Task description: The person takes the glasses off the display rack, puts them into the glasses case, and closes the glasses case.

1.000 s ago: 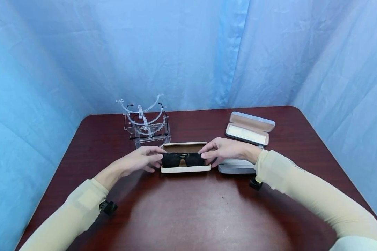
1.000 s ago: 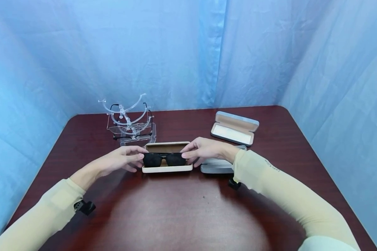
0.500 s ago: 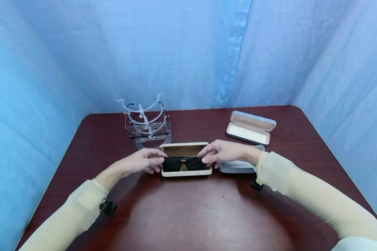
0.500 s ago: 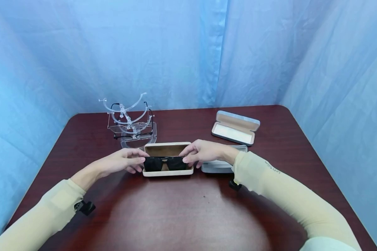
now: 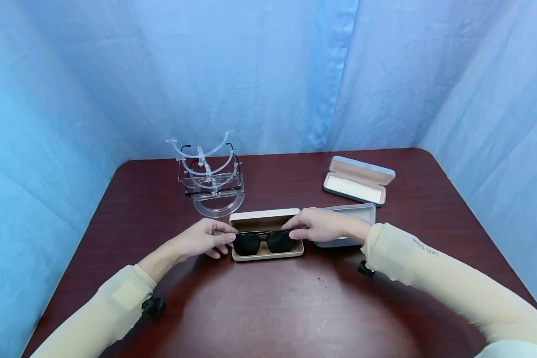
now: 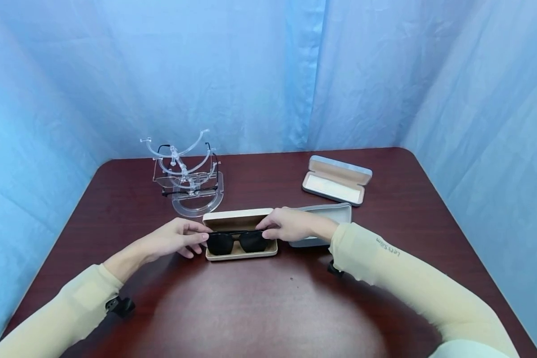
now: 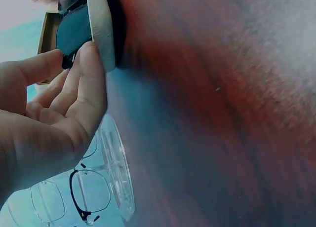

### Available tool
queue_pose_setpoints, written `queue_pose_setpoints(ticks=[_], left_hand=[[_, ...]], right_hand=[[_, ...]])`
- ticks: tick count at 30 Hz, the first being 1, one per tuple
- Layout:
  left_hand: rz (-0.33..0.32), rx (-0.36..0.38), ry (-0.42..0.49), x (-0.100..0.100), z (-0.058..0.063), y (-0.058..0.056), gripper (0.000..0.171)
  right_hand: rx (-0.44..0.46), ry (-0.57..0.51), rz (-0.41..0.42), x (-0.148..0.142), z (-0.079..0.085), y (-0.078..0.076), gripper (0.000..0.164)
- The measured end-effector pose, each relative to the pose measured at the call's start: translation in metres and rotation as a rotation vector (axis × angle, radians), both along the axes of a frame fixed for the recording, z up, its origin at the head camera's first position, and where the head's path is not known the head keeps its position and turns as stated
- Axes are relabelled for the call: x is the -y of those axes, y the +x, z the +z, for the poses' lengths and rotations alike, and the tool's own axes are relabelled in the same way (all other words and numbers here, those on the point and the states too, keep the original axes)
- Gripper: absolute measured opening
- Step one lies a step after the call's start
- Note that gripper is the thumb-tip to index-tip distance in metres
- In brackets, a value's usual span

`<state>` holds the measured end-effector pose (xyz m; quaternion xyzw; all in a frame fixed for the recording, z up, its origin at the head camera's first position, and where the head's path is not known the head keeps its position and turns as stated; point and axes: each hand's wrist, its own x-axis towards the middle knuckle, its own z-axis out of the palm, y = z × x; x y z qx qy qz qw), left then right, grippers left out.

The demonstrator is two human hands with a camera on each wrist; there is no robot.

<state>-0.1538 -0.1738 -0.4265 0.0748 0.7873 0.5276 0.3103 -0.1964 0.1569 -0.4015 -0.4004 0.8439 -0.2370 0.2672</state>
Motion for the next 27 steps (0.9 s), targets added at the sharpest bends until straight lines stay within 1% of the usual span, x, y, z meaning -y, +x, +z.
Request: queue_pose_setpoints(ticks=[1, 5, 8, 11, 14, 16, 20, 23, 26, 27], left_hand=[[0.011, -0.001, 0.002, -0.001, -0.001, 0.001, 0.035], [0.066, 0.014, 0.011, -0.003, -0.004, 0.002, 0.032], [0.105, 0.043, 0.021, -0.004, -0.006, 0.003, 0.031], [0.124, 0.074, 0.037, -0.004, -0.009, 0.004, 0.032], [0.141, 0.099, 0.057, -0.005, -0.01, 0.004, 0.031], [0.155, 0.112, 0.063, -0.005, -0.01, 0.003, 0.031], [0.188, 0.124, 0.057, -0.006, -0.009, 0.002, 0.03], [0.201, 0.128, 0.052, -0.007, -0.011, 0.001, 0.029], [0.211, 0.14, 0.05, -0.008, -0.012, 0.0, 0.028], [0.214, 0.144, 0.052, -0.008, -0.013, -0.001, 0.028]], right_hand=[[-0.041, 0.013, 0.002, 0.0, 0.001, 0.002, 0.033], [-0.145, 0.05, 0.002, 0.003, 0.003, 0.009, 0.031], [-0.222, 0.077, 0.019, 0.006, 0.002, 0.012, 0.029], [-0.311, 0.089, 0.022, 0.007, 0.0, 0.015, 0.027], [-0.407, 0.082, -0.002, 0.008, -0.001, 0.018, 0.024], [-0.435, 0.076, -0.036, 0.009, 0.0, 0.019, 0.022], [-0.437, 0.064, -0.079, 0.01, 0.0, 0.018, 0.02], [-0.379, 0.058, -0.075, 0.007, 0.0, 0.017, 0.024], [-0.273, 0.029, -0.063, 0.001, 0.004, 0.014, 0.028], [-0.201, 0.016, -0.074, -0.002, 0.006, 0.013, 0.029]])
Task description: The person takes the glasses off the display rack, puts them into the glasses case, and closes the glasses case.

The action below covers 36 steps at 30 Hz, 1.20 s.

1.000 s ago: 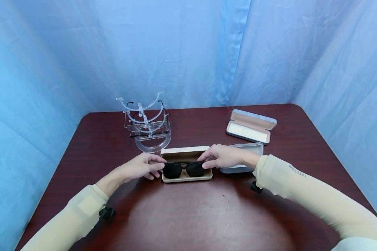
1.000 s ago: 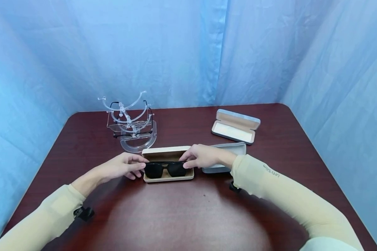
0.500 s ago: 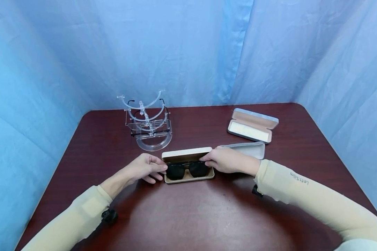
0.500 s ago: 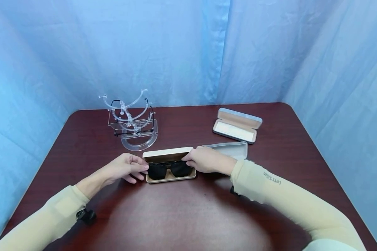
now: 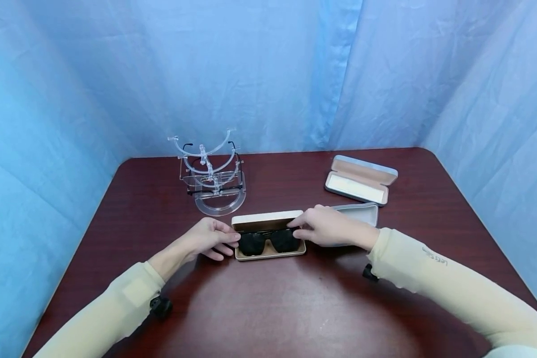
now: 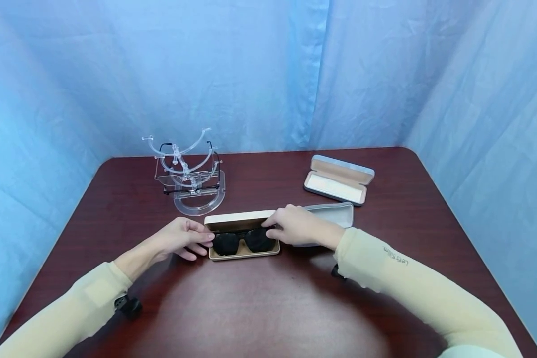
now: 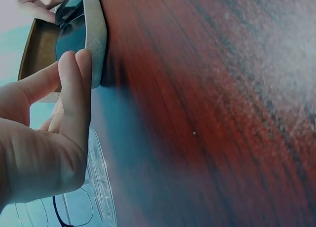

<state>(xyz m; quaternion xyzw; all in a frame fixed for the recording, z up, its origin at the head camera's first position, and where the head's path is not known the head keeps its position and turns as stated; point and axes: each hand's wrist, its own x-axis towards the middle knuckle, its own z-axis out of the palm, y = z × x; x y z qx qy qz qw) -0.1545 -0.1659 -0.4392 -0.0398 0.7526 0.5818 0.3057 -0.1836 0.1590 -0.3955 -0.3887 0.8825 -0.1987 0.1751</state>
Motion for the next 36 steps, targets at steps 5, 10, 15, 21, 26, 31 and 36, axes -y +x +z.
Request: queue_pose_setpoints(ticks=[5, 10, 15, 21, 26, 31, 36], left_hand=[[0.01, 0.017, 0.01, -0.001, 0.002, -0.002, 0.026], [0.012, 0.023, 0.004, -0.001, 0.002, -0.003, 0.024], [0.019, 0.015, -0.033, -0.002, 0.0, -0.005, 0.025], [0.02, 0.01, -0.067, -0.003, 0.001, -0.007, 0.025], [0.021, 0.008, -0.069, -0.002, 0.001, -0.007, 0.024], [0.022, -0.021, -0.086, -0.002, 0.001, -0.005, 0.024], [-0.015, -0.135, -0.176, -0.005, 0.002, -0.001, 0.022]], right_hand=[[0.436, -0.102, -0.114, -0.015, 0.012, -0.012, 0.033], [0.723, -0.118, -0.206, -0.023, 0.01, -0.021, 0.04], [0.81, -0.102, -0.223, -0.025, 0.004, -0.024, 0.044], [0.833, -0.115, -0.228, -0.028, 0.005, -0.027, 0.047], [0.848, -0.127, -0.223, -0.03, 0.005, -0.027, 0.047], [0.867, -0.117, -0.205, -0.029, 0.001, -0.024, 0.046], [0.859, -0.105, -0.199, -0.03, 0.001, -0.024, 0.043]])
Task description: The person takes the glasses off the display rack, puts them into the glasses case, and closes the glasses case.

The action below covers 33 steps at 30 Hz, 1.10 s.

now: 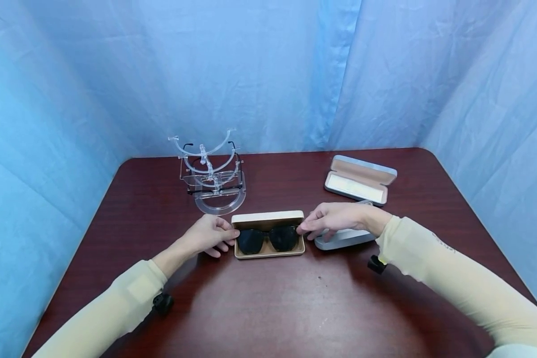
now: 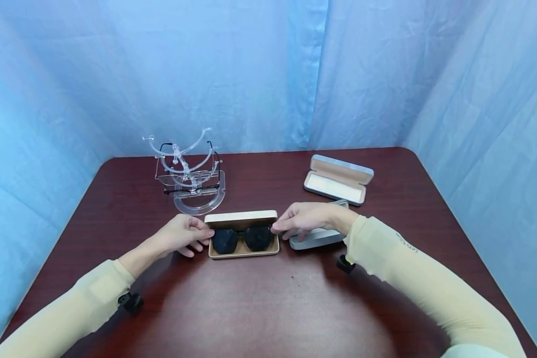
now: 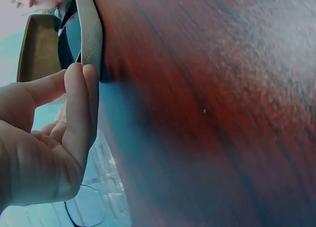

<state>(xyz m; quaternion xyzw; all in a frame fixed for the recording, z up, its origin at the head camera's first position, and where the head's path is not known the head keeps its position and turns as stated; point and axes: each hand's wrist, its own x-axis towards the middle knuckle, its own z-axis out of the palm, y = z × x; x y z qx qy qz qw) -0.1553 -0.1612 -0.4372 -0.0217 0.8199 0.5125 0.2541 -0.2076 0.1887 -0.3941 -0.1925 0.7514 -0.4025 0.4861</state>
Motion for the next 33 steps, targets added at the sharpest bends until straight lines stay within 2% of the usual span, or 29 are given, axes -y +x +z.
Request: queue_pose_setpoints(ticks=[3, 6, 13, 17, 21, 25, 29, 33], left_hand=[[-0.022, -0.043, -0.025, 0.0, 0.001, 0.002, 0.02], [-0.024, -0.046, -0.023, 0.0, 0.001, 0.002, 0.018], [-0.024, -0.007, 0.026, 0.002, 0.0, 0.0, 0.019], [-0.063, 0.047, 0.037, 0.007, 0.005, -0.003, 0.025], [-0.133, 0.104, 0.061, 0.014, 0.014, -0.006, 0.037], [-0.162, 0.111, 0.11, 0.019, 0.024, -0.009, 0.058], [-0.141, 0.123, 0.179, 0.022, 0.032, -0.011, 0.079], [-0.11, 0.161, 0.228, 0.024, 0.03, -0.013, 0.083]], right_hand=[[-0.009, 0.002, 0.014, 0.001, 0.002, -0.001, 0.042], [-0.016, 0.004, 0.021, 0.0, 0.004, -0.002, 0.041], [-0.007, -0.002, -0.008, -0.002, 0.004, -0.002, 0.041], [0.019, -0.015, -0.041, -0.004, 0.004, -0.003, 0.043], [0.04, -0.023, -0.072, -0.005, 0.005, -0.004, 0.043], [0.052, -0.021, -0.103, -0.007, 0.009, -0.006, 0.044], [0.043, -0.021, -0.112, -0.009, 0.015, -0.008, 0.046], [0.031, -0.012, -0.106, -0.009, 0.018, -0.009, 0.048]])
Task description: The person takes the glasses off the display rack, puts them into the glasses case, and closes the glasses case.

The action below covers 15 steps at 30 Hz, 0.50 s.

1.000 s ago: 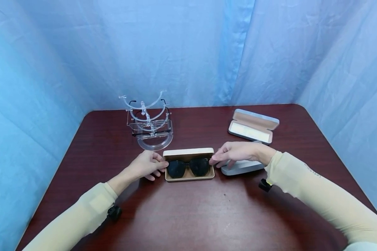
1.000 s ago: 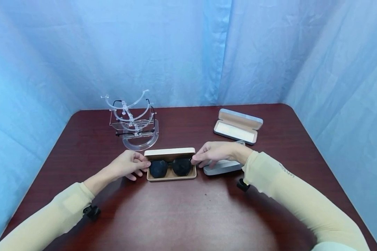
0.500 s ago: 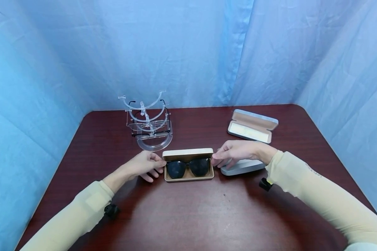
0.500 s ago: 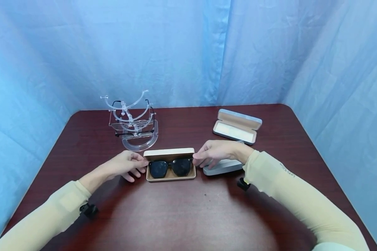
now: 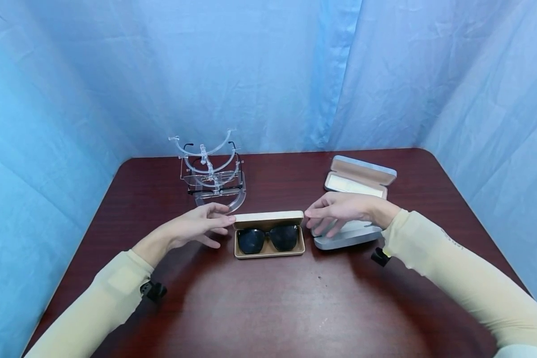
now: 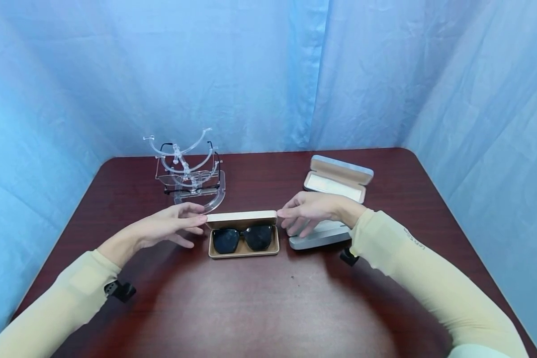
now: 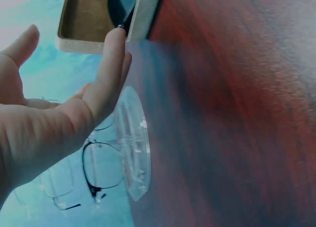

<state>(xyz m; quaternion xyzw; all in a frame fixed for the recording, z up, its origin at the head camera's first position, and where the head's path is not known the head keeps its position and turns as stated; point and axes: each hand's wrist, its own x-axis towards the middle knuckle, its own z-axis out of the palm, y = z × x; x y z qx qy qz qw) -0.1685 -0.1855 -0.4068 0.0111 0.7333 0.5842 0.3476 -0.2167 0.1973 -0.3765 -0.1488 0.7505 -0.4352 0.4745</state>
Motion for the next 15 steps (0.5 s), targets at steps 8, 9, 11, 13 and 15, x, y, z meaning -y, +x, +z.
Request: queue_pose_setpoints(ticks=[8, 9, 11, 13, 15], left_hand=[[-0.001, 0.022, 0.006, -0.003, -0.01, 0.001, 0.072], [0.003, 0.022, 0.007, -0.004, -0.01, 0.001, 0.071], [0.008, 0.025, 0.01, -0.006, -0.012, 0.0, 0.07], [0.014, 0.027, 0.008, -0.008, -0.012, 0.0, 0.069], [0.014, 0.025, 0.012, -0.009, -0.012, 0.0, 0.068]], right_hand=[[-0.002, 0.008, -0.006, 0.003, -0.003, -0.004, 0.051], [0.001, 0.011, -0.007, 0.004, -0.003, -0.004, 0.052], [0.006, 0.012, -0.003, 0.005, -0.005, -0.004, 0.055], [0.01, 0.014, -0.001, 0.006, -0.006, -0.003, 0.056], [0.01, 0.016, 0.001, 0.007, -0.007, -0.002, 0.056]])
